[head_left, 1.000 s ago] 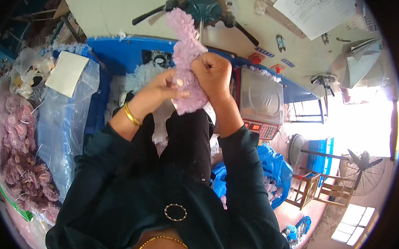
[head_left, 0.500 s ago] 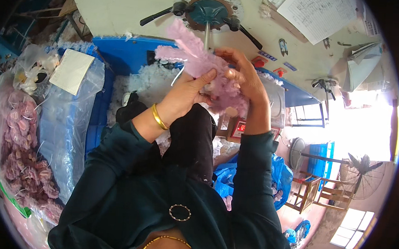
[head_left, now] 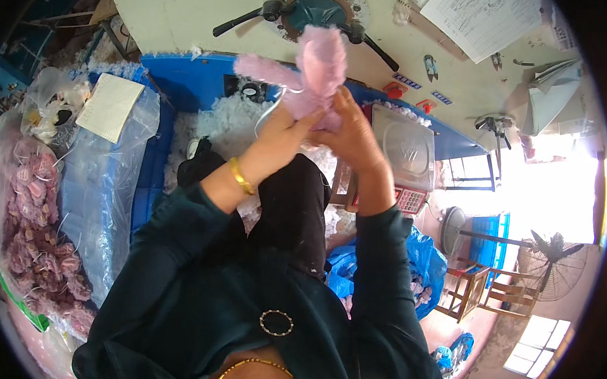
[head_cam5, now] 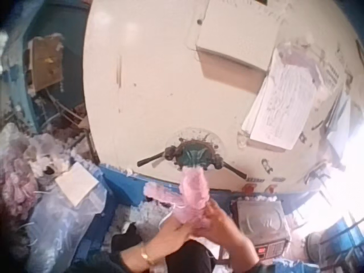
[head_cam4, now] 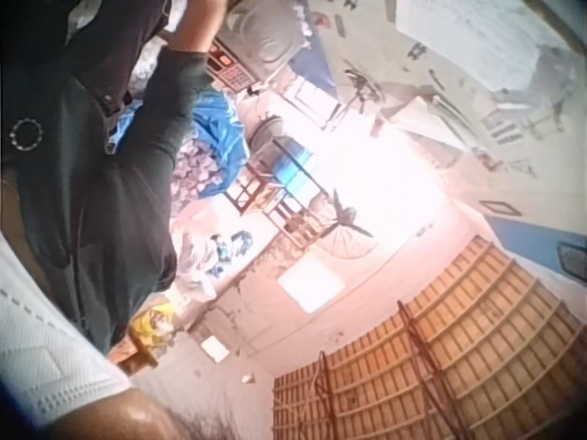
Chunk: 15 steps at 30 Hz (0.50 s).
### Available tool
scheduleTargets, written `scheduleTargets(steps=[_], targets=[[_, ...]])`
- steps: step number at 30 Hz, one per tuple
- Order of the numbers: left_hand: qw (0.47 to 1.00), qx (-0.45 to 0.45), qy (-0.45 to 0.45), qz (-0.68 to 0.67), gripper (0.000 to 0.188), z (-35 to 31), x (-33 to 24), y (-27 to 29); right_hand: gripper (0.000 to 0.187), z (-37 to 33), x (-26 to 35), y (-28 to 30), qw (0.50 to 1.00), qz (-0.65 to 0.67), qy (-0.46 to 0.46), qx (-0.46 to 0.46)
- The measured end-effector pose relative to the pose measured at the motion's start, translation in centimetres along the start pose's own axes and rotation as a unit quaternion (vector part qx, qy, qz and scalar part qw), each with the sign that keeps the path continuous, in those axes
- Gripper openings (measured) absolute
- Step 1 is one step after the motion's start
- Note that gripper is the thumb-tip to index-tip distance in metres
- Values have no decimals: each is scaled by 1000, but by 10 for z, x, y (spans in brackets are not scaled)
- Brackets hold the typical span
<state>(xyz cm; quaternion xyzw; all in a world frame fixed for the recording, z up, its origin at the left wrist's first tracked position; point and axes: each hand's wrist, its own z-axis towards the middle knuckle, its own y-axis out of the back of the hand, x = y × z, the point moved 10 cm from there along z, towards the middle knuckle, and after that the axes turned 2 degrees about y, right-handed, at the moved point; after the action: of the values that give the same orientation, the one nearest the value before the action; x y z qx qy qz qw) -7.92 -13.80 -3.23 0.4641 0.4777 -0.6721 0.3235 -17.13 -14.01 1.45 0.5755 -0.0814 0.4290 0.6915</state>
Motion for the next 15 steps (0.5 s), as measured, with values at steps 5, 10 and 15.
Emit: scheduleTargets(steps=[5,10,15], targets=[[1000,5,6,11,54,-29,-13,22,78,-21,34,-19,990,-50,-12,-128],[993,48,102,41,56,-10,-31,4,62,1,-9,-2,934,308,-167,-76],[989,22,144,28,59,-1,-23,7,57,5,-2,0,963,197,-144,-111]])
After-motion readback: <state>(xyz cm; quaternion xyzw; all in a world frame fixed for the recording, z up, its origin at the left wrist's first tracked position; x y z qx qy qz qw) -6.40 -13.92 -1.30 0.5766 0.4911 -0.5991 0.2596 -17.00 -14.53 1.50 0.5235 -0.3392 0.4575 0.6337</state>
